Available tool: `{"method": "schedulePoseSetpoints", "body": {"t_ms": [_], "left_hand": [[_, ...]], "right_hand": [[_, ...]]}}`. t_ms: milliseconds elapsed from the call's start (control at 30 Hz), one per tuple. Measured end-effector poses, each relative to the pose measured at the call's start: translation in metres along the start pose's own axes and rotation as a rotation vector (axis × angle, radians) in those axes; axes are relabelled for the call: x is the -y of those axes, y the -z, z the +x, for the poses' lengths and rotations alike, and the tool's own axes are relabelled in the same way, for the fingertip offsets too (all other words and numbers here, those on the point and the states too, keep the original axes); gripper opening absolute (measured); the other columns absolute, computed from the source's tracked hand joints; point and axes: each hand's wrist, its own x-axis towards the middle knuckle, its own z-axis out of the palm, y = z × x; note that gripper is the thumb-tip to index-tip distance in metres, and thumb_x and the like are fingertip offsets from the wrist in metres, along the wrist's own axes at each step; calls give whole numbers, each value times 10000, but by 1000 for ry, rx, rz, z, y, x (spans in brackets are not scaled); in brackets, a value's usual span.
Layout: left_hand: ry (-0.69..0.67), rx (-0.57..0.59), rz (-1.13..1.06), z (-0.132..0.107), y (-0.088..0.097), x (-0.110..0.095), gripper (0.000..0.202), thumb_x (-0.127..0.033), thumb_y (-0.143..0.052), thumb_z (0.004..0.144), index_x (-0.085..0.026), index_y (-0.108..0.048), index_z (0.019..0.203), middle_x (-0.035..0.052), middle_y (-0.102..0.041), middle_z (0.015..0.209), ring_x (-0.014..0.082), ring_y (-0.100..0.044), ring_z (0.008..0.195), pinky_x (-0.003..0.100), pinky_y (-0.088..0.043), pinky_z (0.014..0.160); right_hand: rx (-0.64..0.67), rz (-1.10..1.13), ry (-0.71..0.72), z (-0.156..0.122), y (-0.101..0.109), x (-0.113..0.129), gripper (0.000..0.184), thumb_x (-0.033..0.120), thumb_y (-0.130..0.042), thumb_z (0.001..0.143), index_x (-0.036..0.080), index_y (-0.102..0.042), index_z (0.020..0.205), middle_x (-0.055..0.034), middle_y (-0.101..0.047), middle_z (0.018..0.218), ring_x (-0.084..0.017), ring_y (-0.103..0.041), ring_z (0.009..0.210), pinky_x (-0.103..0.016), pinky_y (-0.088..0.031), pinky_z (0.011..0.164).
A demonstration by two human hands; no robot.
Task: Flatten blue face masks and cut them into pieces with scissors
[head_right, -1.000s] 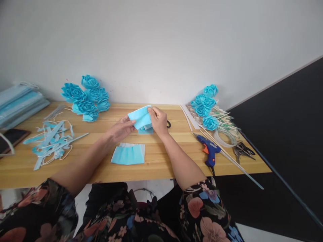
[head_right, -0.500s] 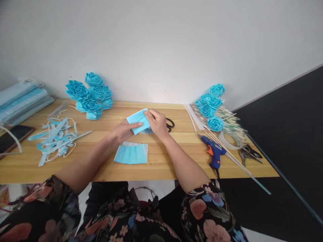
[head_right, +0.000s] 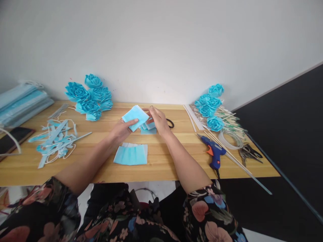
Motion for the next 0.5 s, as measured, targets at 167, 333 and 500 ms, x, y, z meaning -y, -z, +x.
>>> {"method": "schedulePoseSetpoints", "body": {"t_ms": [167,333,500], "left_hand": [[-36,-29,78,1,3,7,341,-257,-875,600,-143,-714,879,44,-738,850,156,-669,750,266,-520,702],[-59,-54,266,-1,5,10,283,-308,-871,612,-135,-703,758,16,-680,684,119,-587,588,236,-445,545],[-56,-54,304,-2,2,9,290,-317,-878,604,-125,-699,728,8,-652,632,110,-556,554,239,-430,526]], "right_hand": [[64,-92,28,-3,-7,5,618,640,-669,744,212,-656,1190,-41,-702,1000,-159,-632,830,-262,-519,681],[71,-149,55,-4,-8,3,390,539,-717,735,180,-666,878,13,-622,770,-115,-538,697,-232,-436,631],[-51,-148,89,-4,-5,-1,375,544,-664,783,188,-569,714,47,-455,624,-78,-376,569,-216,-305,505]]}}
